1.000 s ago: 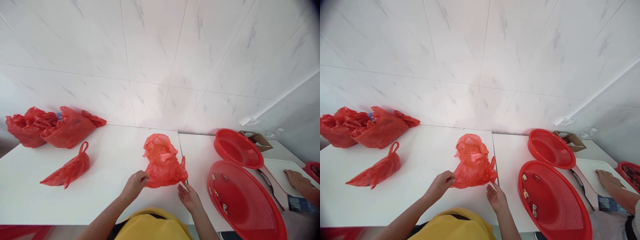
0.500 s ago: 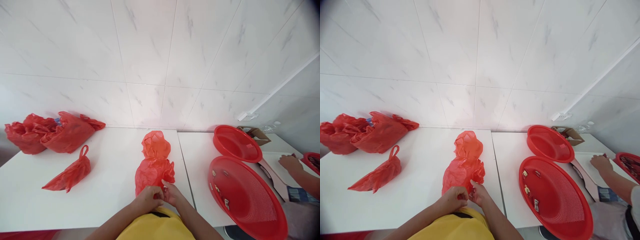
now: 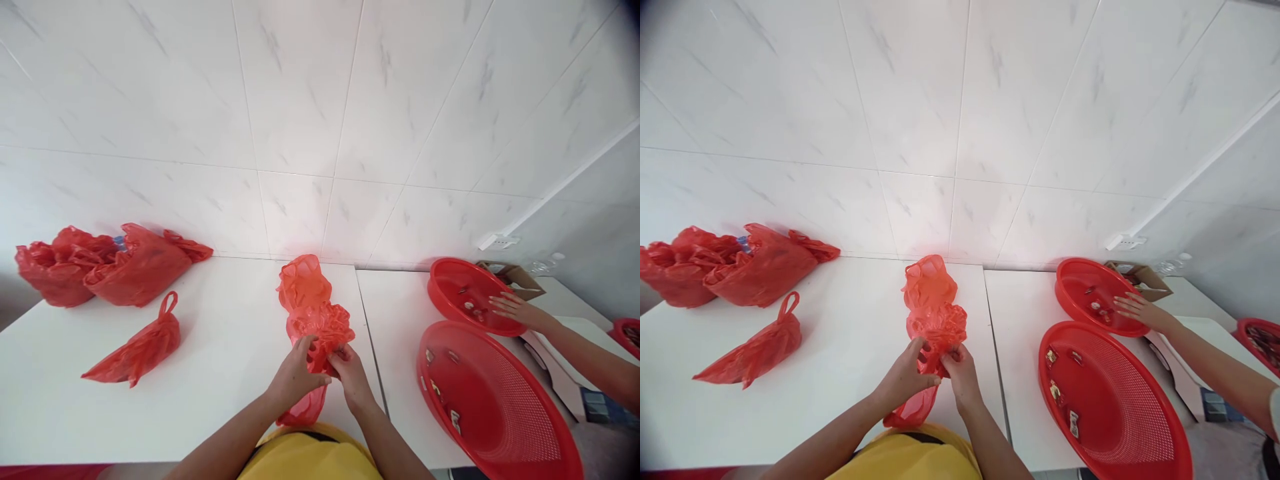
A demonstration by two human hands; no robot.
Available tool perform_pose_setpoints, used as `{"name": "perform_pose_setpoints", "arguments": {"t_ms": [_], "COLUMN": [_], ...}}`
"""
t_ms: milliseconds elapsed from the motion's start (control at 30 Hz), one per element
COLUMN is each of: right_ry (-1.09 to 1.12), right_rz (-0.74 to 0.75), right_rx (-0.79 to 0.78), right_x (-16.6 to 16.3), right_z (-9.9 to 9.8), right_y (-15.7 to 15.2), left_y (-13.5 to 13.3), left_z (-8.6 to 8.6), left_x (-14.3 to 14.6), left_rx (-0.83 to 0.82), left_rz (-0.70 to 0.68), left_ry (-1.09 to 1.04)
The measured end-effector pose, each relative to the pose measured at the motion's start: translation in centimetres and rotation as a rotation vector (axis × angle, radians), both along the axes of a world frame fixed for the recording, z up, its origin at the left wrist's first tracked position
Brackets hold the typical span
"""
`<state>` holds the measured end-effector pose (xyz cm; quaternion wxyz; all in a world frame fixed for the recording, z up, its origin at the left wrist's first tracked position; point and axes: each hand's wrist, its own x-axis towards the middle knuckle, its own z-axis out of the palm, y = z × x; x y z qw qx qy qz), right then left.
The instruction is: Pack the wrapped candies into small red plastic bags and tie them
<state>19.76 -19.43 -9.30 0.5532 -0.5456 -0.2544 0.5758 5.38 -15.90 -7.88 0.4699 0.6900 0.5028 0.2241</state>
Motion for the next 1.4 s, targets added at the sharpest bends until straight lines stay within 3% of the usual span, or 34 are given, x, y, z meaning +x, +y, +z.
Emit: {"name": "perform_pose_setpoints", "arguments": {"t_ms": [100, 167, 267, 367, 500, 600, 700, 867, 933, 1000, 1100, 1167, 1233, 1333, 1400], "right_ry": [-0.118, -0.259, -0.472, -0.29, 0.087, 0.092, 0.065, 0.103, -0.021, -0.331, -0.816, -0.894, -0.848, -0.858, -0.975], "right_rz": [0.067, 0.021, -0.201, -0.421, -0.439, -0.368, -0.24, 0.13, 0.173, 0.072, -0.211, -0.246, -0.073, 0.245, 0.307], "right_rx": [0.057, 0.054, -0.015, -0.06, -0.036, -0.005, 0.031, 0.054, 0.04, 0.008, 0.067, 0.151, 0.223, 0.263, 0.177], "right_x": [0.7, 2.5, 6.5, 9.8, 10.2, 8.3, 6.2, 5.6, 6.7, 8.1, 8.8, 7.7, 5.9, 4.2, 4.8], "right_z": [0.0, -0.4, -1.2, -2.0, -2.3, -1.1, 1.2, 4.5, 5.1, 5.7, 6.4, 6.4, 5.7, 2.7, 0.2], "right_y": [0.2, 0.2, 0.0, -0.5, -0.4, 0.2, 0.7, 0.8, 1.0, 1.1, 1.0, 0.6, 0.2, -0.2, -0.2], "left_y": [1.4, 2.9, 5.4, 6.4, 4.3, 1.8, 0.3, 0.8, 1.3, 1.6, 1.8, 1.8, 1.9, 2.1, 2.6], "left_z": [-0.2, -0.5, -0.8, -0.9, -0.1, 1.0, 1.4, -0.3, -0.9, -1.1, -1.2, -1.1, -0.8, -0.5, -0.6], "left_x": [0.2, -1.1, -4.9, -8.5, -8.8, -5.7, -2.3, 0.1, -0.1, -0.6, -1.3, -1.4, -1.5, -1.8, -2.4], "left_rx": [-0.005, 0.005, 0.003, -0.017, 0.204, 0.446, 0.485, 0.256, 0.166, 0.082, -0.064, -0.2, -0.342, -0.491, -0.565], "left_rz": [-0.014, 0.091, 0.353, 0.445, 0.242, 0.06, -0.135, -0.239, -0.266, -0.23, -0.051, 0.059, 0.115, 0.153, 0.212], "left_ry": [-0.04, -0.062, -0.091, -0.007, 0.223, 0.209, 0.188, 0.271, 0.299, 0.265, 0.116, 0.0, -0.124, -0.357, -0.506]}}
